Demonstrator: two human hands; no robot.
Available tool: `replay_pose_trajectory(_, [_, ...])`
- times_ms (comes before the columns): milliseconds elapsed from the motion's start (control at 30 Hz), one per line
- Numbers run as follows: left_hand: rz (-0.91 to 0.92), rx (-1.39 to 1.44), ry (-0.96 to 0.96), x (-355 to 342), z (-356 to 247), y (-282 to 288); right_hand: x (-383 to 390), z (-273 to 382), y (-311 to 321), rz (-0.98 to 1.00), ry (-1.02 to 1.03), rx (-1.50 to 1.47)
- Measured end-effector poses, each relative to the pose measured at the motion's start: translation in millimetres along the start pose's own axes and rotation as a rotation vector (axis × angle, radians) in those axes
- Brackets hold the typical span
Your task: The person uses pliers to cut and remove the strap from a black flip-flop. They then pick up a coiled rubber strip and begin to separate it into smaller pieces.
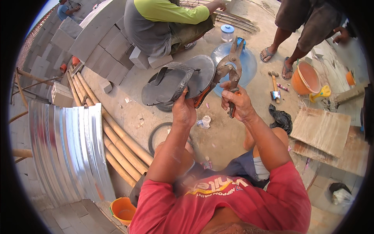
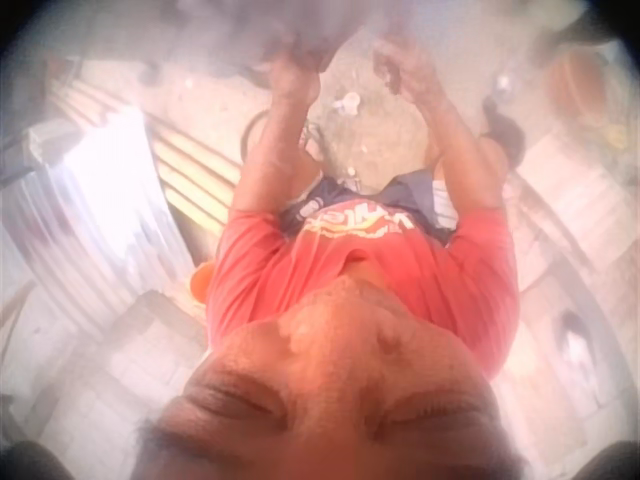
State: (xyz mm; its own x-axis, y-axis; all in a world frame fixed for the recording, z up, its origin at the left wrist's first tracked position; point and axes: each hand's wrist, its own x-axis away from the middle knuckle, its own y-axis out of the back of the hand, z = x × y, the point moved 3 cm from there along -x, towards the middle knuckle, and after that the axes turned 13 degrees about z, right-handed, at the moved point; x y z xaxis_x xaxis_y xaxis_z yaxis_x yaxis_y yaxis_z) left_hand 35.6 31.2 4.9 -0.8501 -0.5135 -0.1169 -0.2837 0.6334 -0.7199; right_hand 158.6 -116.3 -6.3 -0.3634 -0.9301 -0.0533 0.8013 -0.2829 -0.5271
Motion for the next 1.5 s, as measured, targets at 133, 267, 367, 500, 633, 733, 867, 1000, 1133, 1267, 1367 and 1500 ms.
replay_pose_trajectory(133, [-0.013,-0.030,-0.035,5,28,-2,-10,-4,-8,0.030,0.091,-0.125])
replay_pose_trajectory(267, [-0.003,0.013,-0.014,1,26,0,-8,2,-31,0.225,0.100,-0.271])
replay_pose_trajectory(367, [0.028,0.016,-0.029,-3,25,3,-6,9,-43,0.273,0.137,-0.188])
replay_pose_trajectory(500, [0.175,0.075,-0.019,-2,23,-11,-5,9,-24,0.151,0.067,0.041])
replay_pose_trajectory(633, [0.099,-0.040,-0.059,0,6,-17,-5,19,-20,-0.066,0.086,0.177])
replay_pose_trajectory(733, [0.108,-0.234,-0.058,1,-3,1,1,28,-9,-0.096,0.099,0.123])
replay_pose_trajectory(867, [0.146,-0.372,0.143,10,0,4,7,35,-1,-0.098,0.135,0.040])
replay_pose_trajectory(1000, [0.212,-0.392,0.228,16,10,-11,16,33,7,-0.158,0.117,0.096])
replay_pose_trajectory(1133, [0.340,-0.548,0.406,17,9,-28,22,41,17,-0.264,0.215,0.137])
replay_pose_trajectory(1267, [0.706,-1.060,0.634,11,0,-12,25,65,39,-0.337,0.210,0.119])
replay_pose_trajectory(1367, [0.599,-1.374,0.707,12,-11,21,28,71,62,-0.357,0.181,0.155])
replay_pose_trajectory(1500, [0.371,-1.230,0.673,26,-42,45,27,61,69,-0.401,0.186,0.363])
